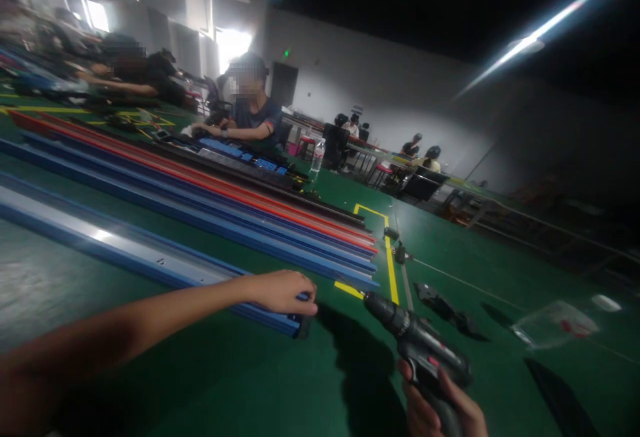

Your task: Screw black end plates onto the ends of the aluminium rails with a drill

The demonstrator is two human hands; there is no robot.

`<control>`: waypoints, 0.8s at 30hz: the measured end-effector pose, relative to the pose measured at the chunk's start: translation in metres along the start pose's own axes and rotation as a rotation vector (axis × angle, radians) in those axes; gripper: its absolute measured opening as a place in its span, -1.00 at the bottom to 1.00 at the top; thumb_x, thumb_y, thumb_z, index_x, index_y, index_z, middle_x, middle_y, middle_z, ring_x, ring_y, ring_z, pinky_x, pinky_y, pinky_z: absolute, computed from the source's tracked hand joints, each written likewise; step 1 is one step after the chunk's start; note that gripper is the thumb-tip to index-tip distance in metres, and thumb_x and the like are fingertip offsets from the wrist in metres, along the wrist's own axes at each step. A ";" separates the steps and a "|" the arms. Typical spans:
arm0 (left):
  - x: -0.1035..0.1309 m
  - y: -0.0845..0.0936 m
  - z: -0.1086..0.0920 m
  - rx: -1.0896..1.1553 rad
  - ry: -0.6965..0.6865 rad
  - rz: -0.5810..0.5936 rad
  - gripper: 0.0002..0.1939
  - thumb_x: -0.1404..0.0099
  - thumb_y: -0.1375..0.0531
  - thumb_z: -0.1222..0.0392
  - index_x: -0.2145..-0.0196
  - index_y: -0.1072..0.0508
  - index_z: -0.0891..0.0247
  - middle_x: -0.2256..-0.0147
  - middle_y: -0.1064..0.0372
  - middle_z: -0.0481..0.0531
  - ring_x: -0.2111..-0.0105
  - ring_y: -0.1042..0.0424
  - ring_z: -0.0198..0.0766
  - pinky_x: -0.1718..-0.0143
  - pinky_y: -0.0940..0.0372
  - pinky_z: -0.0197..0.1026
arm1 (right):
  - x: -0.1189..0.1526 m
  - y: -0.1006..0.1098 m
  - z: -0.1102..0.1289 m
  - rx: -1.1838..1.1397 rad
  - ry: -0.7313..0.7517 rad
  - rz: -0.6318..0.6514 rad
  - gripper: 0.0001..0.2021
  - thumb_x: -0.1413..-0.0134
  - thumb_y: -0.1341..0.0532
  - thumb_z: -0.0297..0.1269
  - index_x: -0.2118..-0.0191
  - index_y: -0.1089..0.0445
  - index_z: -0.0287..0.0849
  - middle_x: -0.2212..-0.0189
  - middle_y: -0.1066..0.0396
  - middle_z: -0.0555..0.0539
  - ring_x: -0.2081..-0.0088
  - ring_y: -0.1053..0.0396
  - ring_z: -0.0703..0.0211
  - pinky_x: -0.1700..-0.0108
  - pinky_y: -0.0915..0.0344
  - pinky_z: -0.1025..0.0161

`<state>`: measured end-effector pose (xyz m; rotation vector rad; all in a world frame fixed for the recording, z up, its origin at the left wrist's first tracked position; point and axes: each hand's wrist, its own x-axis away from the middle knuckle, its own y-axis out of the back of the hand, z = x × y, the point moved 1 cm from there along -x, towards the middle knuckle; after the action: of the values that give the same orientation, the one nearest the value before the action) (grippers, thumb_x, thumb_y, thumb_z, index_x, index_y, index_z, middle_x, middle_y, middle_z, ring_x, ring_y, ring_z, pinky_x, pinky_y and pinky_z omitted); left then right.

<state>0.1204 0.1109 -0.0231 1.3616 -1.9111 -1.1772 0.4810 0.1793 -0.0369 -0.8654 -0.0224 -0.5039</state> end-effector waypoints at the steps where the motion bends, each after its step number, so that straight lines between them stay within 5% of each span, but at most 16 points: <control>1: 0.000 -0.001 -0.001 -0.026 -0.006 -0.015 -0.62 -0.44 -0.04 -0.11 0.19 -0.52 0.17 0.13 -0.54 0.09 0.09 -0.49 -0.08 0.06 -0.30 -0.17 | -0.008 -0.001 -0.002 -0.028 0.011 0.059 -0.60 -0.16 -0.26 0.09 0.16 -0.40 -0.19 0.64 -0.21 0.17 0.80 0.21 0.54 0.73 -0.03 0.48; 4: 0.000 -0.005 -0.004 -0.064 -0.009 -0.041 -0.68 -0.45 -0.01 0.00 0.18 -0.52 0.14 0.11 -0.53 0.06 0.05 -0.47 -0.09 0.02 -0.29 -0.16 | -0.016 0.002 -0.012 -0.081 -0.053 0.122 -0.65 -0.13 -0.31 -0.01 0.15 -0.40 -0.22 0.62 -0.26 0.15 0.81 0.15 0.54 0.71 -0.03 0.49; 9: 0.001 -0.005 -0.003 -0.115 -0.039 0.017 -0.70 -0.47 0.01 0.07 0.25 -0.47 0.17 0.23 -0.48 0.04 0.19 -0.46 -0.13 0.13 -0.27 -0.16 | 0.004 0.013 -0.021 -0.025 -0.181 0.044 -0.69 -0.05 -0.36 -0.17 0.11 -0.40 -0.17 0.57 -0.39 0.08 0.75 -0.14 0.46 0.62 -0.13 0.46; 24: -0.005 0.003 -0.001 -0.065 0.023 0.086 -0.68 -0.52 0.06 0.08 0.17 -0.46 0.19 0.22 -0.41 0.01 0.20 -0.39 -0.21 0.15 -0.22 -0.18 | 0.019 0.018 0.004 -0.014 -0.290 -0.103 -0.73 -0.03 -0.26 -0.31 0.10 -0.42 -0.19 0.52 -0.46 -0.01 0.71 -0.32 0.32 0.58 -0.35 0.37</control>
<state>0.1217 0.1155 -0.0201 1.2409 -1.8797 -1.1663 0.5058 0.1839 -0.0431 -0.9485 -0.3306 -0.4718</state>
